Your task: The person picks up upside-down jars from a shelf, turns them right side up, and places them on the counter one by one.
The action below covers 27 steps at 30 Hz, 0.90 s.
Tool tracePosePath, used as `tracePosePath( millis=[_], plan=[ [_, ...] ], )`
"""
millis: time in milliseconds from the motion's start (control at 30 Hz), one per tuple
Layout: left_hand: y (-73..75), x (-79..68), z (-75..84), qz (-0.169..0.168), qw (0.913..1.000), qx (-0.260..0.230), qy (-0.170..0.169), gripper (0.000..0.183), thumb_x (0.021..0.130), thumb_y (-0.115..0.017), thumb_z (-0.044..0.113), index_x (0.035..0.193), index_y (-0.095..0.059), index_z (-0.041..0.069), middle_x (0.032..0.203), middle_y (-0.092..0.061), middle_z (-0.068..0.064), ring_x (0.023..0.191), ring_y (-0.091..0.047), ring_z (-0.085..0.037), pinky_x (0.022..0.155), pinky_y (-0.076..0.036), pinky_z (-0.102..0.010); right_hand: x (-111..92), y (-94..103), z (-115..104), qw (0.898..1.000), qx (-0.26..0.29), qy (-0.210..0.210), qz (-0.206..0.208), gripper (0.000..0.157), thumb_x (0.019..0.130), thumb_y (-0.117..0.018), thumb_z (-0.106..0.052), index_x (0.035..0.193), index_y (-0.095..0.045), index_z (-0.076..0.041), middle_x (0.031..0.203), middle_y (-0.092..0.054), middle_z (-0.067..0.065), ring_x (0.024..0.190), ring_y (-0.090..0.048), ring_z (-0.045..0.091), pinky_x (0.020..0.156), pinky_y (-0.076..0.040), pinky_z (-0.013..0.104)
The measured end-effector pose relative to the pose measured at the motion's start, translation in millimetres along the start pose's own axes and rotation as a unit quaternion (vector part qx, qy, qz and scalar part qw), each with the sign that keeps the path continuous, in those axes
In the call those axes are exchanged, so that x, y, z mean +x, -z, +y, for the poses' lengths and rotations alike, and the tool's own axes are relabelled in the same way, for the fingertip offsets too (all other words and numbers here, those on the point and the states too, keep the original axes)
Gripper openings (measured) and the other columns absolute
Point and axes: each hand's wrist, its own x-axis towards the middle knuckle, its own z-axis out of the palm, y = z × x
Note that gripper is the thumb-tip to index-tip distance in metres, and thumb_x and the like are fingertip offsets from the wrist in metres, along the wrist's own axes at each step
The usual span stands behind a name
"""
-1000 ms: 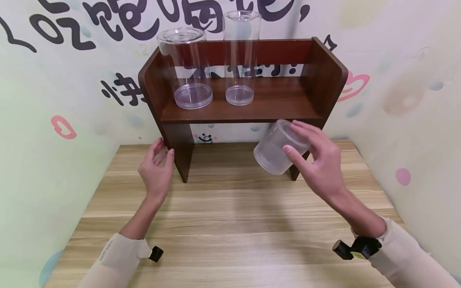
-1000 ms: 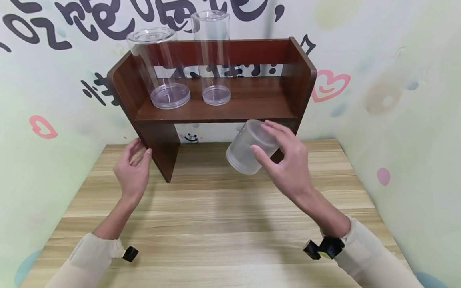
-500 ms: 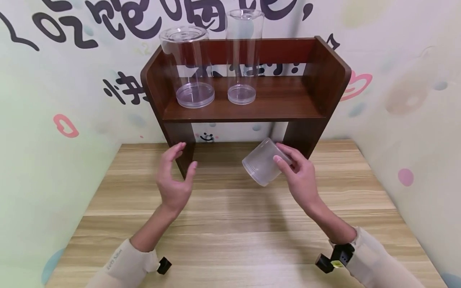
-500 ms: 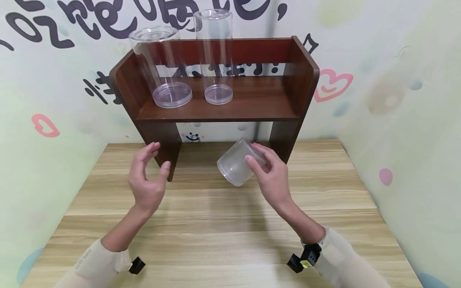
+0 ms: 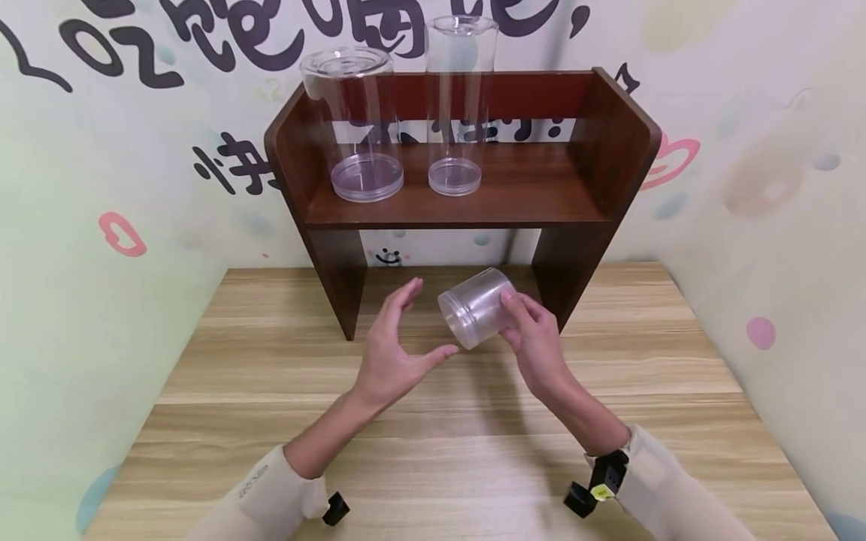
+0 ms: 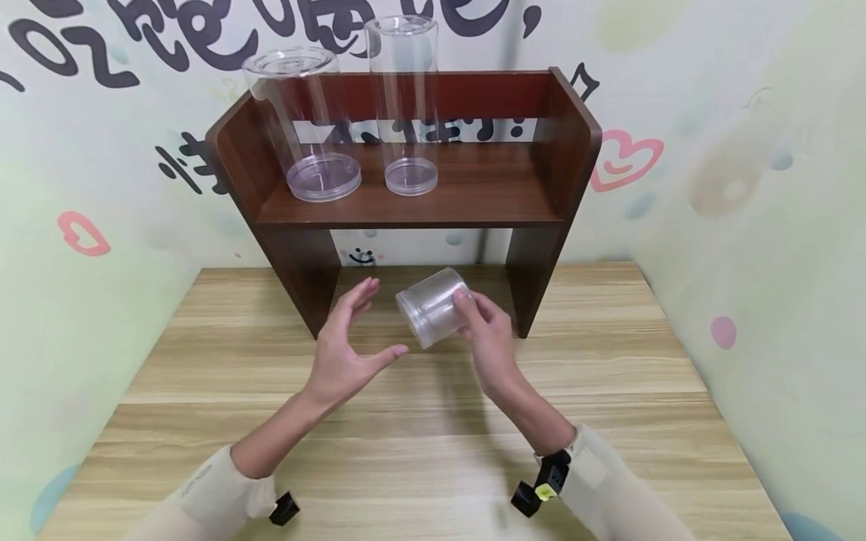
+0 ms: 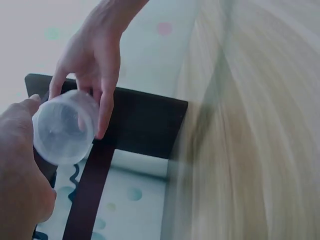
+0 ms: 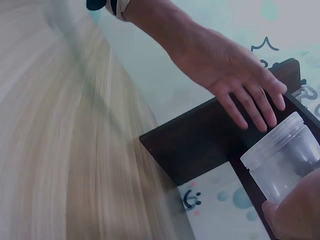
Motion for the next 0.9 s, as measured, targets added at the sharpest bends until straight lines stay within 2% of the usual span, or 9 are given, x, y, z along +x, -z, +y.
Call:
tracePosePath(
  millis=[133,233,433,600,733,900],
  plan=[
    [-9.2,-2.2,-0.5,-0.021,0.9993,0.024,0.018,0.106,0.063,-0.092,0.037,0.149,-0.035,0.01,0.149,-0.043,-0.002,0.135,-0.043,-0.019,0.107,-0.046,-0.04,2,-3.8,8,0.999,0.031,-0.024,0.003,0.039,0.096,-0.063,-0.032,0.114,-0.058,0.002,0.109,-0.06,0.007,0.1,-0.062,0.015,0.094,-0.055,0.031],
    [-15.0,-3.9,-1.9,-0.029,0.9988,0.029,0.028,0.107,0.063,-0.092,0.037,0.15,-0.035,0.013,0.147,-0.045,-0.003,0.132,-0.046,-0.019,0.105,-0.047,-0.037,1,-6.2,13,0.997,0.059,-0.042,-0.002,0.043,0.096,-0.062,-0.034,0.119,-0.056,0.002,0.111,-0.06,0.006,0.099,-0.063,0.014,0.093,-0.055,0.029],
    [-21.1,-5.6,-4.5,-0.027,0.9988,-0.012,0.038,0.101,0.067,-0.091,0.029,0.149,-0.035,0.013,0.143,-0.047,-0.003,0.125,-0.051,-0.019,0.101,-0.051,-0.031,0,-9.5,17,0.994,0.092,-0.06,-0.02,0.049,0.099,-0.057,-0.034,0.128,-0.05,0.004,0.114,-0.059,0.006,0.101,-0.062,0.014,0.093,-0.055,0.028],
    [-20.4,-5.9,-5.0,-0.027,0.9982,-0.03,0.044,0.098,0.067,-0.091,0.022,0.148,-0.037,0.01,0.142,-0.047,-0.004,0.127,-0.05,-0.02,0.1,-0.051,-0.029,-1,-8.5,17,0.994,0.077,-0.063,-0.032,0.049,0.101,-0.054,-0.032,0.131,-0.048,0.006,0.114,-0.058,0.007,0.104,-0.062,0.015,0.094,-0.054,0.029],
    [-16.8,-5.1,-5.5,-0.031,0.9986,-0.019,0.038,0.095,0.066,-0.091,0.021,0.146,-0.04,0.012,0.14,-0.049,-0.005,0.125,-0.052,-0.021,0.096,-0.053,-0.03,-2,-5.1,18,0.995,0.048,-0.07,-0.045,0.047,0.101,-0.053,-0.032,0.128,-0.049,0.007,0.113,-0.059,0.006,0.104,-0.061,0.014,0.095,-0.054,0.032],
    [-10.1,-3.3,-5.5,-0.054,0.9977,0.005,0.041,0.091,0.067,-0.089,0.025,0.145,-0.043,0.011,0.138,-0.051,-0.006,0.123,-0.054,-0.021,0.092,-0.055,-0.029,-2,1.3,19,0.995,-0.001,-0.076,-0.059,0.043,0.1,-0.055,-0.03,0.122,-0.052,0.007,0.11,-0.061,0.006,0.102,-0.063,0.017,0.094,-0.055,0.037]
  ],
)
